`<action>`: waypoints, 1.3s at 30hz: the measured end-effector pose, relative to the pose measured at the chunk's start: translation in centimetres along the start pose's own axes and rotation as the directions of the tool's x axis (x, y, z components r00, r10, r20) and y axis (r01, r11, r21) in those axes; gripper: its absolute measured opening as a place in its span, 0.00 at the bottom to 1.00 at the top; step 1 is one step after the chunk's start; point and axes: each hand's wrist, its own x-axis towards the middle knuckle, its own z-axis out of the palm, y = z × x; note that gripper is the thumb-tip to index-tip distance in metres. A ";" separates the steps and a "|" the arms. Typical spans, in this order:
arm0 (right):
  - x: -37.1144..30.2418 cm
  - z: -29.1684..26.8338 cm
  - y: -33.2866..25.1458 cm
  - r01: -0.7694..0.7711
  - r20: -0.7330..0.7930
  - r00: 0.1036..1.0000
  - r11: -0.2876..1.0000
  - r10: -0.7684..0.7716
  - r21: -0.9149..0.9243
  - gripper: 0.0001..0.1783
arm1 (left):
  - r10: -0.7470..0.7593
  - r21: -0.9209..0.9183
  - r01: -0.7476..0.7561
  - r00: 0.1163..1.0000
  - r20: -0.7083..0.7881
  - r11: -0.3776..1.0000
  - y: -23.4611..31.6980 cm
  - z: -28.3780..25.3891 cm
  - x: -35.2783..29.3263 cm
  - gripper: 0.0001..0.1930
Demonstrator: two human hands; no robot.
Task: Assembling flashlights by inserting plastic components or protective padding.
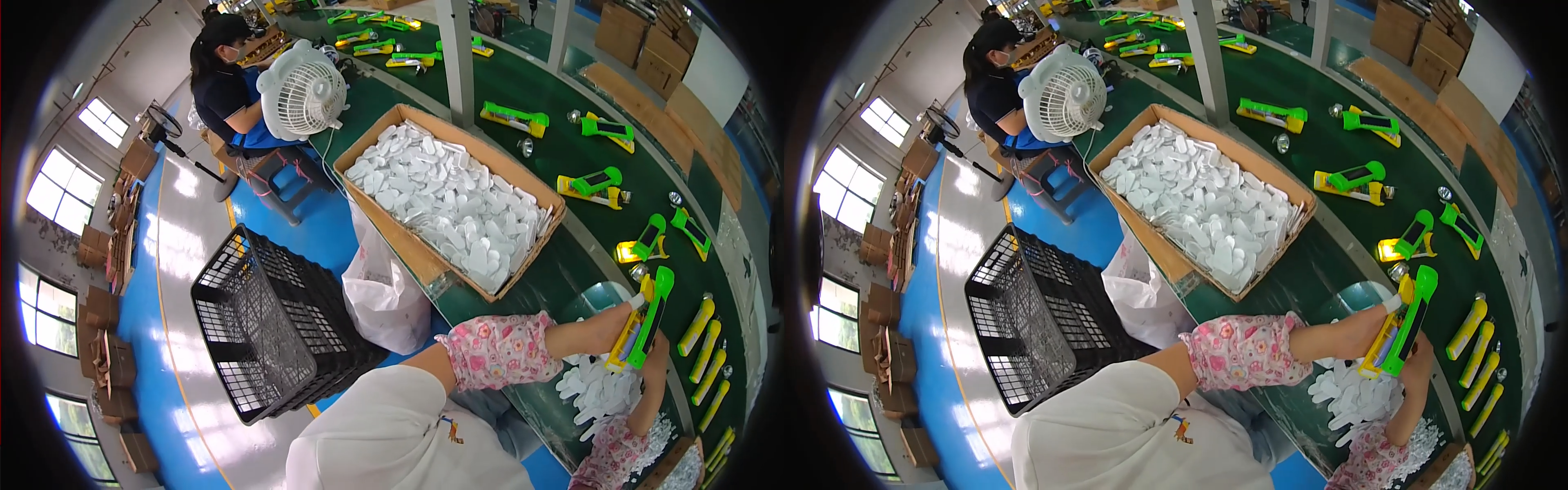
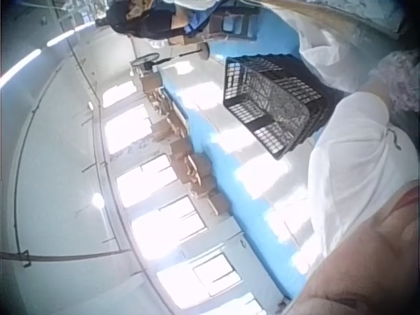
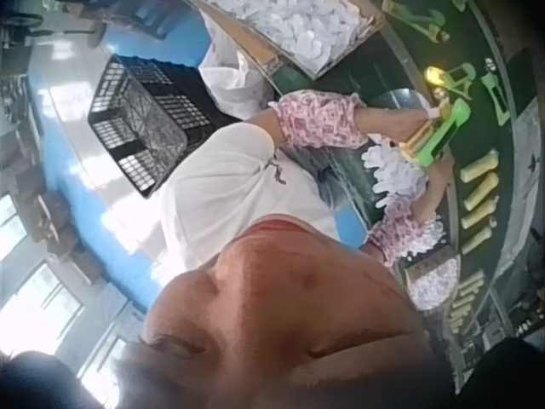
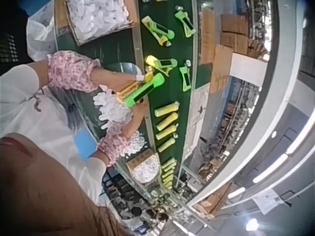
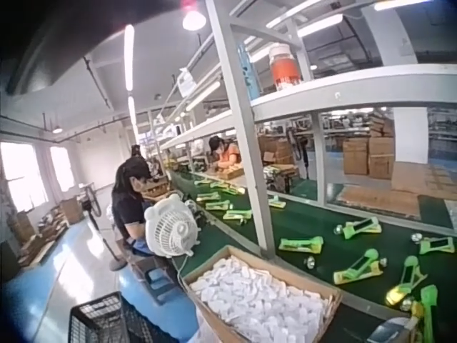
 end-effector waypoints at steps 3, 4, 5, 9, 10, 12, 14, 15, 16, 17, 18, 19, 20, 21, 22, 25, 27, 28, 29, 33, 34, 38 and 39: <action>0.2 -0.8 0.9 0.087 -0.088 0.992 0.995 -0.092 -0.057 0.07 | 0.091 0.035 -0.090 0.996 -0.026 0.995 -0.8 -1.0 0.6 0.27; -0.3 -1.3 0.5 -0.002 -0.043 0.999 1.000 0.001 -0.023 0.05 | 0.062 0.023 -0.062 0.998 0.001 0.998 -0.9 -1.6 0.7 0.26; -0.9 -1.6 0.3 -0.095 0.006 0.995 0.995 0.095 0.010 0.03 | 0.059 0.037 -0.059 0.998 0.003 0.998 -1.0 -1.8 0.6 0.26; -3.5 -2.9 1.4 -0.133 -0.036 0.989 0.967 0.144 0.219 0.03 | 0.048 0.009 -0.047 0.998 -0.046 0.999 -1.3 -1.6 0.6 0.23; -3.7 -3.1 1.7 -0.131 -0.035 0.989 0.966 0.143 0.224 0.03 | 0.054 0.013 -0.053 0.997 -0.047 0.998 -1.3 -1.5 0.6 0.23; -4.2 -3.5 1.9 -0.098 -0.043 0.993 0.967 0.111 0.235 0.04 | 0.074 0.032 -0.072 0.994 -0.079 0.997 -1.8 -1.9 0.6 0.22; -4.7 -4.0 1.6 -0.101 -0.053 0.991 0.960 0.119 0.263 0.04 | 0.086 0.050 -0.081 0.991 -0.107 0.995 -1.8 -1.2 0.4 0.21; -5.0 -4.0 1.5 -0.104 -0.059 0.990 0.953 0.126 0.286 0.04 | 0.125 0.070 -0.118 0.987 -0.104 0.991 -1.9 -0.8 0.1 0.21; -5.0 -3.9 1.2 -0.107 -0.063 0.989 0.952 0.130 0.287 0.04 | 0.165 0.090 -0.156 0.981 -0.101 0.984 -1.7 -0.3 -0.1 0.20; -5.0 -3.8 0.9 -0.088 -0.083 0.990 0.949 0.118 0.304 0.04 | 0.136 0.080 -0.129 0.988 -0.076 0.988 -1.6 -0.8 0.0 0.20; -5.0 -3.7 0.7 -0.069 -0.102 0.989 0.945 0.107 0.320 0.04 | 0.129 0.076 -0.123 0.989 -0.076 0.989 -1.5 -0.8 0.0 0.20; -4.9 -3.5 0.6 -0.076 -0.103 0.988 0.944 0.115 0.321 0.04 | 0.135 0.089 -0.128 0.987 -0.087 0.988 -1.3 -0.8 0.0 0.19; -4.7 -3.2 0.7 -0.054 -0.110 0.989 0.940 0.096 0.336 0.04 | 0.142 0.101 -0.132 0.985 -0.098 0.986 -1.1 -0.8 -0.1 0.19; -4.5 -3.0 0.8 -0.033 -0.116 0.990 0.936 0.078 0.351 0.04 | 0.158 0.101 -0.146 0.981 -0.117 0.984 -1.1 -0.6 -0.1 0.19; -4.1 -3.0 0.9 -0.054 -0.113 0.989 0.946 0.095 0.318 0.04 | 0.155 0.098 -0.144 0.980 -0.124 0.985 -1.1 -0.7 0.1 0.19; -1.2 -4.7 0.2 -0.062 -0.175 0.980 0.981 0.095 0.184 0.03 | 0.175 0.143 -0.160 0.980 -0.097 0.977 -0.8 -1.1 0.4 0.20; 0.2 -8.0 -1.5 0.163 -0.442 0.891 0.982 -0.105 0.095 0.04 | 0.166 0.141 -0.156 0.984 -0.065 0.978 -0.8 0.4 0.3 0.20; 1.8 -9.4 -3.0 0.167 -0.455 0.883 0.983 -0.114 0.077 0.03 | 0.165 0.157 -0.148 0.981 -0.101 0.976 -0.4 0.5 -0.1 0.20; 2.3 -9.3 -1.9 0.174 -0.458 0.880 0.982 -0.126 0.066 0.03 | 0.176 0.145 -0.164 0.981 -0.077 0.976 -0.5 0.4 -0.1 0.20; 3.1 -6.0 -0.2 0.045 -0.367 0.929 0.999 -0.045 -0.007 0.02 | 0.211 0.103 -0.205 0.975 -0.061 0.973 -1.4 -2.0 1.2 0.20; 1.8 -4.9 -0.8 0.138 -0.420 0.903 0.986 -0.088 0.090 0.02 | 0.201 0.115 -0.192 0.977 -0.077 0.975 -1.8 -1.7 1.1 0.20; -2.1 -1.6 -5.5 0.259 -0.437 0.889 0.935 -0.134 0.241 0.06 | 0.186 0.141 -0.168 0.974 -0.130 0.976 -2.6 -1.8 0.9 0.22; -2.9 -1.2 -6.0 0.231 -0.429 0.896 0.944 -0.111 0.237 0.07 | 0.105 0.116 -0.098 0.993 -0.060 0.988 -3.0 -2.3 0.9 0.23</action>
